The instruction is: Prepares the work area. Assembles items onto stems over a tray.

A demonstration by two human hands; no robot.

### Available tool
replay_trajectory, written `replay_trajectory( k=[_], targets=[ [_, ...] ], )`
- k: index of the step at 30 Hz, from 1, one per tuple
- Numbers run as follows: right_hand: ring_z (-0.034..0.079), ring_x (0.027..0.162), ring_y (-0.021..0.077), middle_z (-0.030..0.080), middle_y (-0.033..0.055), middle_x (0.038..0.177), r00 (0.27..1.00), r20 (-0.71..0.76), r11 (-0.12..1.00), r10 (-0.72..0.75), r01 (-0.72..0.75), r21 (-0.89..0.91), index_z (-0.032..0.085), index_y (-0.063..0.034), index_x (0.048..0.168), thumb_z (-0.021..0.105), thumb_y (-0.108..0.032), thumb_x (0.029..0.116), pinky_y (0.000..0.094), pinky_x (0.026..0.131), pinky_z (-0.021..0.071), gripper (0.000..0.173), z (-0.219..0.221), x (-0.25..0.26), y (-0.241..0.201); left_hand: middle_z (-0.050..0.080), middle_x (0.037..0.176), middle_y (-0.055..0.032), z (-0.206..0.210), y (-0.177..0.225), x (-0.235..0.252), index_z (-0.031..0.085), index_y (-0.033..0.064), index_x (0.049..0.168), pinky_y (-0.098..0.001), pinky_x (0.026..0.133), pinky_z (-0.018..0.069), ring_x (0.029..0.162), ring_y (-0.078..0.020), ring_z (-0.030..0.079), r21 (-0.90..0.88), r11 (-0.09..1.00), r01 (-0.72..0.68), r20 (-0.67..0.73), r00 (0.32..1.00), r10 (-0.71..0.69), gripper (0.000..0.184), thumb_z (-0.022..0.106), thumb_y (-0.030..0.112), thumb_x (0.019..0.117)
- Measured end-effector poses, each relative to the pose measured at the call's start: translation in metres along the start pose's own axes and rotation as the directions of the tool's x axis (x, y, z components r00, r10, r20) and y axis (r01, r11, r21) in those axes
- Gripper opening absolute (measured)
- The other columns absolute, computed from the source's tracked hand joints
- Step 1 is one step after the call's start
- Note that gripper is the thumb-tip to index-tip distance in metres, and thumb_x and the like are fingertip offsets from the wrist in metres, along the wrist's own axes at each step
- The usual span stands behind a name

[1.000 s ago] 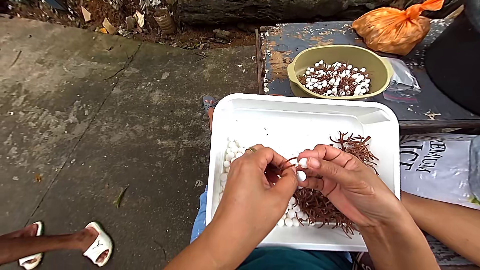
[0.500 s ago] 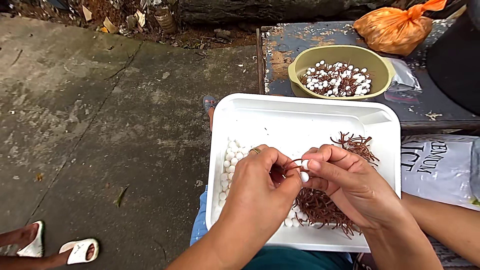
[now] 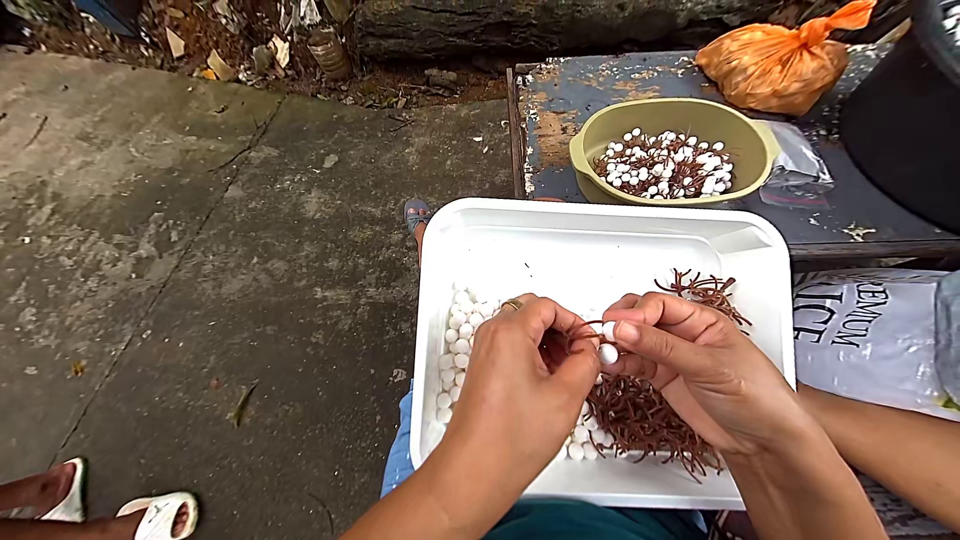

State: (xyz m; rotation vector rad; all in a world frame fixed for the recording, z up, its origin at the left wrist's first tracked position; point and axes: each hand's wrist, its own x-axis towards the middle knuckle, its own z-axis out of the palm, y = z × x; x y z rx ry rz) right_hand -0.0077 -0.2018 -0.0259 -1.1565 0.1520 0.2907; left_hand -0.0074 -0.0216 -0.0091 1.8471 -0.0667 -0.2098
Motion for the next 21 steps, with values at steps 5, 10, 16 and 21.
replay_trajectory(
  k=[5, 10, 16, 21],
  targets=[
    [0.071, 0.074, 0.0088, 0.073, 0.0054, 0.089, 1.000, 0.001, 1.000, -0.027, 0.027, -0.006, 0.077, -0.0108, 0.084, 0.076, -0.002, 0.0861, 0.0236, 0.070, 0.0628, 0.009, -0.002, 0.000, 0.000, 0.063, 0.079, 0.0035, 0.003, -0.002, 0.001, 0.069, 0.0129, 0.085, -0.0145, 0.054, 0.0522, 0.061, -0.0019, 0.060, -0.006, 1.000, -0.019, -0.006, 1.000, 0.019, 0.006, 0.067, 0.012, 0.0904],
    [0.072, 0.076, 0.0111, 0.073, 0.0075, 0.088, 1.000, -0.003, 0.999, -0.004, 0.004, 0.039, 0.076, -0.0070, 0.082, 0.076, 0.000, 0.0854, 0.0254, 0.073, 0.0633, 0.008, -0.003, 0.000, 0.001, 0.065, 0.079, 0.0043, 0.007, -0.009, 0.002, 0.070, 0.0119, 0.085, -0.0135, 0.057, 0.0526, 0.063, 0.0003, 0.061, -0.038, 0.997, -0.067, -0.033, 0.997, 0.066, 0.008, 0.064, 0.014, 0.0901],
    [0.072, 0.079, 0.0088, 0.072, 0.0024, 0.093, 0.996, 0.058, 0.998, -0.061, 0.061, -0.003, 0.075, -0.0071, 0.085, 0.076, -0.004, 0.0881, 0.0260, 0.074, 0.0636, 0.005, -0.001, 0.002, 0.001, 0.063, 0.085, 0.0007, 0.000, -0.009, 0.000, 0.070, 0.0041, 0.090, -0.0155, 0.061, 0.0539, 0.069, -0.0007, 0.061, -0.017, 0.993, -0.113, -0.008, 0.994, 0.113, 0.007, 0.064, 0.008, 0.0898],
    [0.070, 0.079, 0.0053, 0.072, -0.0009, 0.090, 0.992, 0.111, 0.986, -0.067, 0.083, -0.147, 0.073, -0.0070, 0.090, 0.075, -0.007, 0.0901, 0.0223, 0.074, 0.0605, 0.002, -0.004, 0.009, -0.004, 0.064, 0.093, -0.0033, -0.010, -0.006, 0.001, 0.070, 0.0007, 0.096, -0.0189, 0.067, 0.0582, 0.075, -0.0036, 0.065, -0.024, 0.998, -0.063, 0.069, 0.996, 0.065, 0.008, 0.066, 0.006, 0.0913]
  ],
)
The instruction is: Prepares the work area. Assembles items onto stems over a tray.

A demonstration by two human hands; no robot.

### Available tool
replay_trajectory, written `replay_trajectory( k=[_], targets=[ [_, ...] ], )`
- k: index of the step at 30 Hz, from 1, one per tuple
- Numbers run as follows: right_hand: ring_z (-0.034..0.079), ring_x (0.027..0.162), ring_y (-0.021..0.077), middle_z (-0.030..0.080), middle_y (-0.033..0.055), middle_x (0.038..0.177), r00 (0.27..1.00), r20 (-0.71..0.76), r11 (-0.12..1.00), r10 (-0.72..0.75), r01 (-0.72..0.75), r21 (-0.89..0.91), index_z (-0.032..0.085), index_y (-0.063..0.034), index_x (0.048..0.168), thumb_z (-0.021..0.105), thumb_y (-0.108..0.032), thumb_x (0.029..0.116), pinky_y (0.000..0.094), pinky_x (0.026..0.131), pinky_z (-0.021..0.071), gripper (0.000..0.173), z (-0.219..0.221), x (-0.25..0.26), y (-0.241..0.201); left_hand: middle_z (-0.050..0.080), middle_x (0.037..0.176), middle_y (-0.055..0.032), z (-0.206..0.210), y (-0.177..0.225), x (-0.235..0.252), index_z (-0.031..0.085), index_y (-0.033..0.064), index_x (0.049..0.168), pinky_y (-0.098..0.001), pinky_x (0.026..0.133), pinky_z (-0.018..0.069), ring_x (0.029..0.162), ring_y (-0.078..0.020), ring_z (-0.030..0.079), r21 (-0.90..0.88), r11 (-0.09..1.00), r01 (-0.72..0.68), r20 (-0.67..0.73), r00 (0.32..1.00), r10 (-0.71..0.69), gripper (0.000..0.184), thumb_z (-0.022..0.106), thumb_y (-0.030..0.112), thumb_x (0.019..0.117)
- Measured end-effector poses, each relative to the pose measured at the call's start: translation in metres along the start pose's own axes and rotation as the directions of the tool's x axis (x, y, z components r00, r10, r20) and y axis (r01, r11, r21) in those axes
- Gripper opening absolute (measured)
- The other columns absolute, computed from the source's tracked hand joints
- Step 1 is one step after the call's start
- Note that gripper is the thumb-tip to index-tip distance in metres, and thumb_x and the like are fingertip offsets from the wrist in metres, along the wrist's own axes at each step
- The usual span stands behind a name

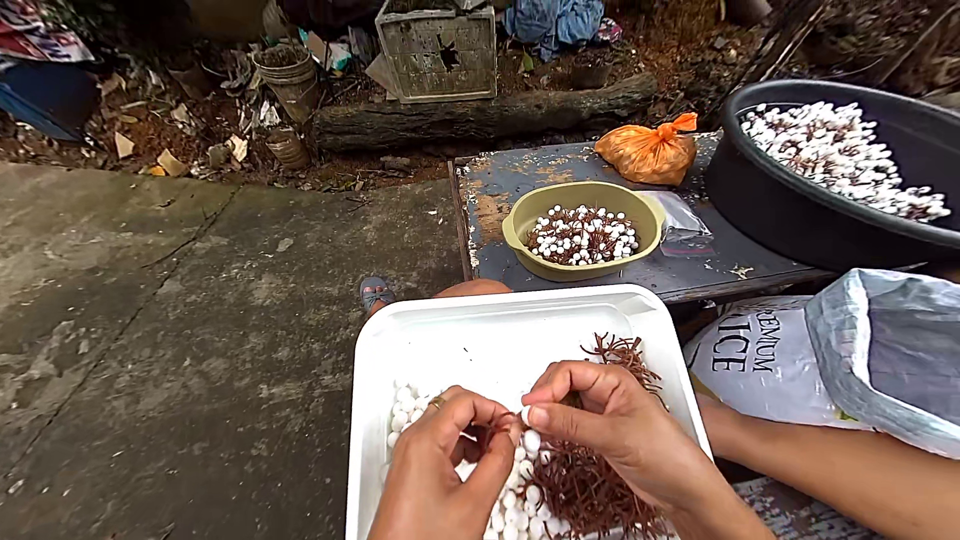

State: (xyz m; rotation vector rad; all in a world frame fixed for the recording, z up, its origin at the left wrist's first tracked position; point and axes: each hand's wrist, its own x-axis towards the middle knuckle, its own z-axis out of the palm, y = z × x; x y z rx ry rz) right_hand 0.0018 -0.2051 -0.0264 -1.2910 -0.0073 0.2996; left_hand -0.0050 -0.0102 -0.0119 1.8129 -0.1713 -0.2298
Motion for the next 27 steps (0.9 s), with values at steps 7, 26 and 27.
replay_trajectory(
  k=[7, 26, 27],
  targets=[
    [0.073, 0.078, 0.0086, 0.075, 0.0023, 0.084, 0.984, -0.164, 0.991, -0.064, 0.044, -0.124, 0.074, -0.0057, 0.089, 0.067, -0.002, 0.0932, 0.0238, 0.077, 0.0614, 0.009, -0.032, 0.014, -0.024, 0.059, 0.134, -0.0159, -0.007, -0.001, 0.014, 0.054, -0.0034, 0.141, -0.0246, 0.072, 0.0610, 0.101, -0.0141, 0.069, 0.091, 0.995, -0.046, 0.055, 0.998, 0.042, 0.067, 0.081, 0.024, 0.0863],
    [0.063, 0.078, 0.0141, 0.069, 0.0102, 0.102, 0.866, -0.364, 0.546, -0.342, -0.132, -0.828, 0.069, -0.0029, 0.117, 0.070, -0.024, 0.0988, 0.0346, 0.069, 0.0523, 0.027, -0.139, 0.102, -0.072, 0.064, 0.127, -0.0069, -0.039, -0.017, -0.012, 0.060, 0.0040, 0.137, -0.0221, 0.062, 0.0599, 0.084, -0.0092, 0.070, 0.107, 0.994, 0.031, -0.112, 0.994, -0.019, 0.053, 0.073, 0.031, 0.0923],
    [0.059, 0.068, 0.0050, 0.068, 0.0028, 0.091, 0.880, -0.304, 0.532, -0.366, -0.070, -0.844, 0.071, -0.0065, 0.109, 0.070, -0.022, 0.0979, 0.0245, 0.061, 0.0496, 0.019, -0.124, 0.085, -0.077, 0.065, 0.124, -0.0053, -0.037, -0.019, -0.008, 0.062, 0.0060, 0.135, -0.0221, 0.061, 0.0599, 0.082, -0.0092, 0.070, 0.104, 0.994, 0.016, -0.116, 0.993, -0.004, 0.052, 0.073, 0.032, 0.0921]
  ],
)
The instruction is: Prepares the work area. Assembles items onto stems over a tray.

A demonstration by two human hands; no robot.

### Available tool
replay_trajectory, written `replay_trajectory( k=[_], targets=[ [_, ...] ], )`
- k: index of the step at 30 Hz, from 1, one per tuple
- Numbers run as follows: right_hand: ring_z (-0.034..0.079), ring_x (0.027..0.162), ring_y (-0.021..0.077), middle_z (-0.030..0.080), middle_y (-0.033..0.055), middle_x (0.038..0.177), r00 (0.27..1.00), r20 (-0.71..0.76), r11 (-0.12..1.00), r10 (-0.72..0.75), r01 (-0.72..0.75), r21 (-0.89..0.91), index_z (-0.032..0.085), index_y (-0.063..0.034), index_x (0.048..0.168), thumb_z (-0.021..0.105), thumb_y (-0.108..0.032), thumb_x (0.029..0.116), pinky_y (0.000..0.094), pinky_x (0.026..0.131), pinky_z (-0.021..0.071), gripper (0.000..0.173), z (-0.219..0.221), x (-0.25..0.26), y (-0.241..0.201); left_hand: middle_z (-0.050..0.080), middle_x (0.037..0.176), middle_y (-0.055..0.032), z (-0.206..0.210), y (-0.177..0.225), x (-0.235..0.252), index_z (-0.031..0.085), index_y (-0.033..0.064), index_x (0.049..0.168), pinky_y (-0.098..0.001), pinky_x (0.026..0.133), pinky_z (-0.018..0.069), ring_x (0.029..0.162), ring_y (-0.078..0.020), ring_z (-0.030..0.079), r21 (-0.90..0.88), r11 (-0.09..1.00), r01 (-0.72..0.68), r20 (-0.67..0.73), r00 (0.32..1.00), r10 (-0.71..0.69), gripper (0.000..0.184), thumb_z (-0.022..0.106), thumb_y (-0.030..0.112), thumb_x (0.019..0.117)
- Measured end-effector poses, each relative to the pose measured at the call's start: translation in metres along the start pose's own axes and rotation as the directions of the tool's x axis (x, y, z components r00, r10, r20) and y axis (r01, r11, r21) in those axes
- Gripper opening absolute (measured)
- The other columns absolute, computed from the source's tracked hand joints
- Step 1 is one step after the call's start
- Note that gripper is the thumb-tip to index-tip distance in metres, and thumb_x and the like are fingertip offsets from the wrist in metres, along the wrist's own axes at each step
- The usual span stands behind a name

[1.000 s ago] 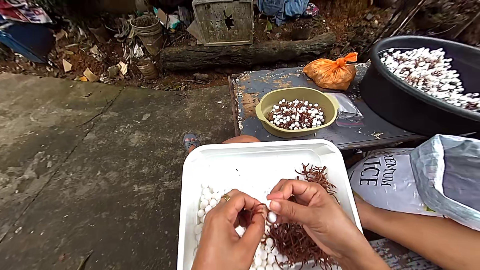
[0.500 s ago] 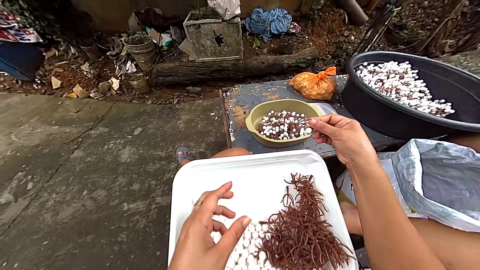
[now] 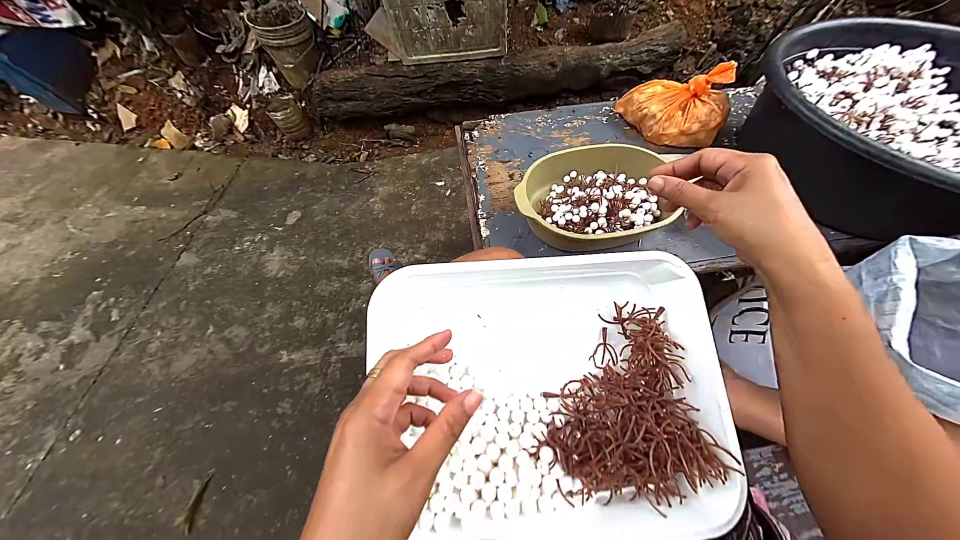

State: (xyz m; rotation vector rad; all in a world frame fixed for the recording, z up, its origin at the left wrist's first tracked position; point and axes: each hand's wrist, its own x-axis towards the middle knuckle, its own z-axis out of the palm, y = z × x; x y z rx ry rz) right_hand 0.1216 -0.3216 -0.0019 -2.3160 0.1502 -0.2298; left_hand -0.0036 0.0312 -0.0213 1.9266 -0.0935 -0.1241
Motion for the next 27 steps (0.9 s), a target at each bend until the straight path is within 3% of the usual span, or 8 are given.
replay_trajectory(
  k=[5, 7, 10, 13, 17, 21, 24, 27],
  targets=[
    [0.058, 0.068, 0.0062, 0.066, -0.0032, 0.084, 0.885, 0.278, 0.884, -0.372, 0.429, -0.183, 0.075, -0.0137, 0.093, 0.072, -0.014, 0.0907, 0.0239, 0.057, 0.0484, 0.004, 0.008, -0.076, -0.028, 0.068, 0.118, 0.0012, 0.022, -0.006, 0.010, 0.066, 0.0147, 0.131, -0.0201, 0.057, 0.0573, 0.076, -0.0061, 0.069, 0.026, 0.999, -0.034, -0.009, 0.999, 0.035, 0.045, 0.071, 0.035, 0.0906],
    [0.066, 0.080, 0.0215, 0.067, 0.0031, 0.090, 0.836, 0.395, 0.786, -0.381, 0.518, -0.337, 0.079, -0.0154, 0.093, 0.077, -0.005, 0.0840, 0.0390, 0.062, 0.0544, 0.014, 0.024, -0.097, -0.027, 0.068, 0.117, 0.0027, 0.024, -0.006, 0.009, 0.066, 0.0166, 0.131, -0.0199, 0.057, 0.0570, 0.077, -0.0057, 0.069, 0.026, 0.999, -0.032, 0.015, 0.999, 0.032, 0.044, 0.071, 0.035, 0.0911],
    [0.063, 0.089, 0.0304, 0.063, 0.0073, 0.096, 0.825, 0.430, 0.701, -0.365, 0.548, -0.456, 0.081, -0.0169, 0.091, 0.085, -0.006, 0.0775, 0.0411, 0.060, 0.0519, 0.018, 0.044, -0.111, -0.022, 0.068, 0.116, 0.0024, 0.024, -0.005, 0.005, 0.068, 0.0166, 0.129, -0.0183, 0.056, 0.0550, 0.074, -0.0044, 0.067, 0.034, 0.999, -0.042, 0.012, 0.999, 0.041, 0.041, 0.071, 0.034, 0.0914],
    [0.062, 0.088, 0.0270, 0.065, 0.0051, 0.095, 0.856, 0.336, 0.790, -0.392, 0.501, -0.354, 0.079, -0.0145, 0.087, 0.080, -0.008, 0.0825, 0.0409, 0.065, 0.0511, 0.008, 0.042, -0.110, -0.022, 0.069, 0.111, 0.0038, 0.023, -0.006, 0.001, 0.070, 0.0167, 0.126, -0.0161, 0.054, 0.0526, 0.072, -0.0027, 0.066, 0.044, 0.998, -0.051, -0.005, 0.999, 0.052, 0.038, 0.070, 0.033, 0.0920],
    [0.055, 0.068, -0.0030, 0.065, -0.0112, 0.090, 0.930, 0.209, 0.951, -0.302, 0.310, -0.005, 0.074, -0.0208, 0.090, 0.070, -0.026, 0.0909, 0.0130, 0.054, 0.0428, 0.006, 0.038, -0.117, -0.040, 0.071, 0.106, 0.0055, 0.030, -0.001, -0.001, 0.073, 0.0159, 0.118, -0.0160, 0.057, 0.0533, 0.073, -0.0022, 0.066, -0.008, 0.997, -0.076, -0.008, 0.997, 0.076, 0.028, 0.069, 0.030, 0.0947],
    [0.061, 0.060, 0.0008, 0.070, -0.0089, 0.079, 0.952, 0.256, 0.908, -0.168, 0.049, 0.415, 0.074, -0.0199, 0.091, 0.073, -0.022, 0.0901, 0.0142, 0.048, 0.0483, 0.003, 0.051, -0.132, -0.058, 0.071, 0.099, 0.0004, 0.046, 0.008, 0.003, 0.073, 0.0088, 0.119, -0.0195, 0.061, 0.0559, 0.074, -0.0072, 0.066, -0.291, 0.957, 0.002, 0.014, 1.000, 0.002, 0.024, 0.066, 0.015, 0.0964],
    [0.060, 0.060, 0.0016, 0.070, -0.0064, 0.078, 0.952, 0.269, 0.858, -0.147, -0.013, 0.513, 0.074, -0.0191, 0.091, 0.072, -0.021, 0.0914, 0.0134, 0.050, 0.0484, 0.003, 0.059, -0.141, -0.065, 0.070, 0.100, -0.0064, 0.048, 0.017, 0.007, 0.070, 0.0039, 0.121, -0.0216, 0.065, 0.0559, 0.080, -0.0104, 0.068, -0.598, 0.764, 0.242, 0.141, 0.970, -0.196, 0.024, 0.058, 0.008, 0.1008],
    [0.061, 0.061, 0.0015, 0.069, -0.0064, 0.080, 0.961, 0.227, 0.836, -0.155, 0.005, 0.549, 0.072, -0.0195, 0.093, 0.070, -0.021, 0.0927, 0.0130, 0.053, 0.0507, 0.003, 0.065, -0.146, -0.064, 0.073, 0.098, -0.0090, 0.047, 0.024, 0.007, 0.073, 0.0020, 0.106, -0.0207, 0.066, 0.0566, 0.081, -0.0106, 0.070, -0.696, 0.611, 0.378, 0.232, 0.923, -0.307, 0.018, 0.056, 0.005, 0.1020]
  ],
)
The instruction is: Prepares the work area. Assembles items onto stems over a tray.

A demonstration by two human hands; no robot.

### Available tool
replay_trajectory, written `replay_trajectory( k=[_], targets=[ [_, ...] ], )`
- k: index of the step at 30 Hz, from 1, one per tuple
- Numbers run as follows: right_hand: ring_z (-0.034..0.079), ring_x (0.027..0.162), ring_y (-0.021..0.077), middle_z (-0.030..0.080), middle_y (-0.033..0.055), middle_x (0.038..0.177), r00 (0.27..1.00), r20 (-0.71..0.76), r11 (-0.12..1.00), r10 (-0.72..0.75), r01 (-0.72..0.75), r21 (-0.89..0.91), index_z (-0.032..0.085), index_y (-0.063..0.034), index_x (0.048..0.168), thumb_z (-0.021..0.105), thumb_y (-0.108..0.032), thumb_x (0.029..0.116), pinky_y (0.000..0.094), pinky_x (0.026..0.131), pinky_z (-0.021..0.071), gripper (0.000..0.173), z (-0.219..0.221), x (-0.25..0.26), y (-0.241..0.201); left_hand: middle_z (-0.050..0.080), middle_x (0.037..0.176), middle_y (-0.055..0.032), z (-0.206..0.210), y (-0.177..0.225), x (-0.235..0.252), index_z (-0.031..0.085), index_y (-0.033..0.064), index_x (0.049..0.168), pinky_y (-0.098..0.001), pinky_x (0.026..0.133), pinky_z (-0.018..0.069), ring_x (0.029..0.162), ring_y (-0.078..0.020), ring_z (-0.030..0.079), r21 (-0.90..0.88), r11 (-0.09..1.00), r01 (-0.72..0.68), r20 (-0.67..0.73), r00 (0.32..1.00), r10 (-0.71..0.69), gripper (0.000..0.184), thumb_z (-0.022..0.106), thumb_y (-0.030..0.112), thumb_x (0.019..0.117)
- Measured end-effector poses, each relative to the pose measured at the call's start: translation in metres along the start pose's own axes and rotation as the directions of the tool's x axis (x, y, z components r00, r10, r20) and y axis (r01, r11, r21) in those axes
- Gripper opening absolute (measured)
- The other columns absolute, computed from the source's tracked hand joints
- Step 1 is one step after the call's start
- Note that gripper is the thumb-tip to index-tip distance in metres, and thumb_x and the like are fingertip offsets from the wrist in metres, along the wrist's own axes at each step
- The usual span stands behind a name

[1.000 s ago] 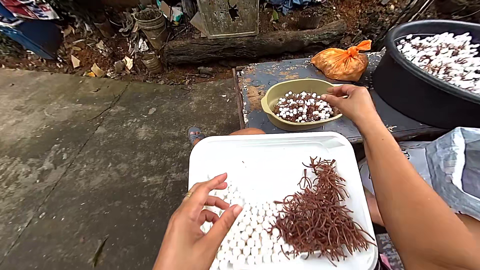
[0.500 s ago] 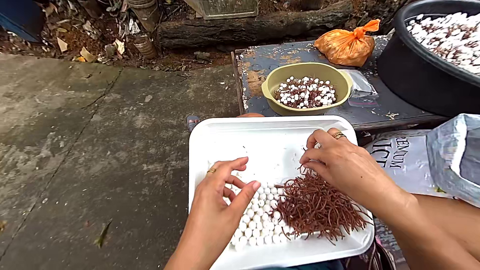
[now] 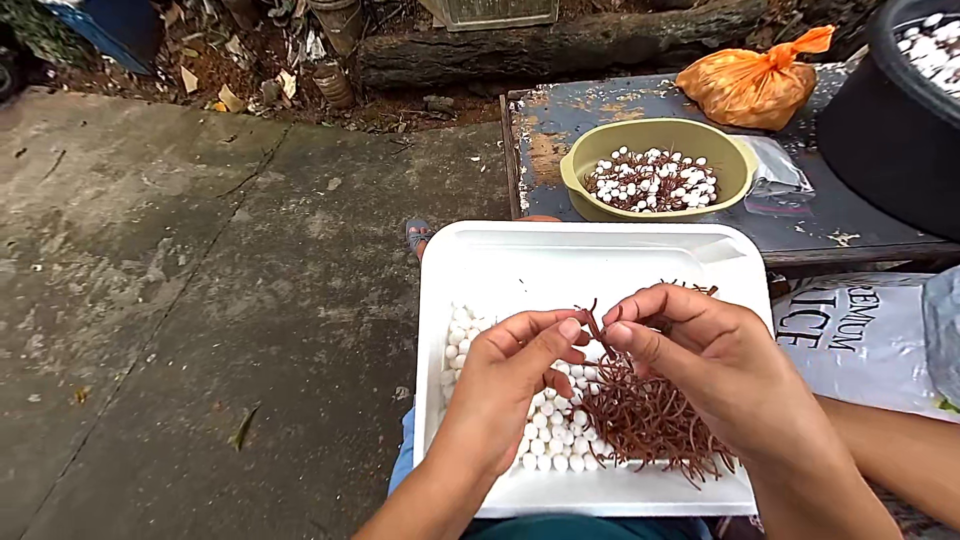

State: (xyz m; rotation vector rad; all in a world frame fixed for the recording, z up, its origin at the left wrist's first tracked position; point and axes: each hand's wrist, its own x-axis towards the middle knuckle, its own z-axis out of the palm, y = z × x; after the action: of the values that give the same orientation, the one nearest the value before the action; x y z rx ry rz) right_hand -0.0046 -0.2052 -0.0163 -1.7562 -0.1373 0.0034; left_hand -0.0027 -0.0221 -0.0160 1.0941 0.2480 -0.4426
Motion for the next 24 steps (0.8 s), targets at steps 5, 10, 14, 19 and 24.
replay_trajectory(
  k=[5, 10, 14, 19, 24],
  targets=[
    [0.066, 0.073, 0.0033, 0.070, -0.0067, 0.092, 0.985, -0.093, 0.989, -0.142, 0.138, -0.047, 0.070, -0.0193, 0.098, 0.067, -0.020, 0.0962, 0.0156, 0.061, 0.0562, 0.004, 0.019, -0.007, 0.010, 0.071, 0.092, -0.0077, 0.005, -0.001, -0.001, 0.072, 0.0050, 0.100, -0.0207, 0.064, 0.0558, 0.078, -0.0109, 0.068, -0.136, 0.986, 0.101, -0.030, 0.994, -0.106, 0.018, 0.054, 0.007, 0.1035],
    [0.066, 0.071, 0.0053, 0.069, -0.0052, 0.094, 0.998, -0.057, 0.997, -0.020, 0.025, 0.077, 0.071, -0.0209, 0.097, 0.067, -0.023, 0.0968, 0.0176, 0.062, 0.0568, 0.005, 0.026, -0.014, 0.020, 0.069, 0.086, -0.0075, 0.000, 0.002, 0.000, 0.071, 0.0011, 0.098, -0.0205, 0.065, 0.0565, 0.073, -0.0098, 0.067, -0.128, 0.984, 0.124, -0.011, 0.992, -0.127, 0.017, 0.055, 0.003, 0.1025],
    [0.067, 0.075, 0.0061, 0.070, -0.0042, 0.097, 0.999, -0.046, 0.997, -0.024, 0.027, 0.074, 0.073, -0.0202, 0.096, 0.069, -0.023, 0.0954, 0.0179, 0.065, 0.0580, 0.005, 0.022, -0.015, 0.019, 0.071, 0.090, -0.0103, -0.004, 0.006, -0.002, 0.072, -0.0011, 0.096, -0.0219, 0.068, 0.0577, 0.076, -0.0112, 0.068, -0.083, 0.989, 0.123, 0.020, 0.992, -0.122, 0.020, 0.053, 0.001, 0.1028],
    [0.067, 0.081, 0.0061, 0.068, -0.0036, 0.102, 0.995, -0.048, 0.994, -0.086, 0.089, 0.066, 0.072, -0.0205, 0.096, 0.069, -0.024, 0.0957, 0.0180, 0.066, 0.0589, 0.004, 0.021, -0.012, 0.017, 0.072, 0.094, -0.0128, -0.005, 0.011, -0.003, 0.071, -0.0030, 0.100, -0.0247, 0.074, 0.0603, 0.080, -0.0133, 0.072, -0.139, 0.979, 0.147, 0.066, 0.988, -0.139, 0.026, 0.046, 0.003, 0.1059],
    [0.067, 0.084, 0.0069, 0.067, -0.0024, 0.103, 0.998, -0.029, 0.985, -0.062, 0.066, 0.162, 0.073, -0.0215, 0.099, 0.069, -0.024, 0.0964, 0.0186, 0.068, 0.0591, 0.005, 0.027, -0.014, 0.018, 0.072, 0.088, -0.0110, -0.005, 0.009, -0.004, 0.070, -0.0015, 0.094, -0.0237, 0.075, 0.0602, 0.076, -0.0121, 0.071, -0.164, 0.977, 0.135, 0.039, 0.991, -0.130, 0.022, 0.050, -0.001, 0.1031]
  ],
)
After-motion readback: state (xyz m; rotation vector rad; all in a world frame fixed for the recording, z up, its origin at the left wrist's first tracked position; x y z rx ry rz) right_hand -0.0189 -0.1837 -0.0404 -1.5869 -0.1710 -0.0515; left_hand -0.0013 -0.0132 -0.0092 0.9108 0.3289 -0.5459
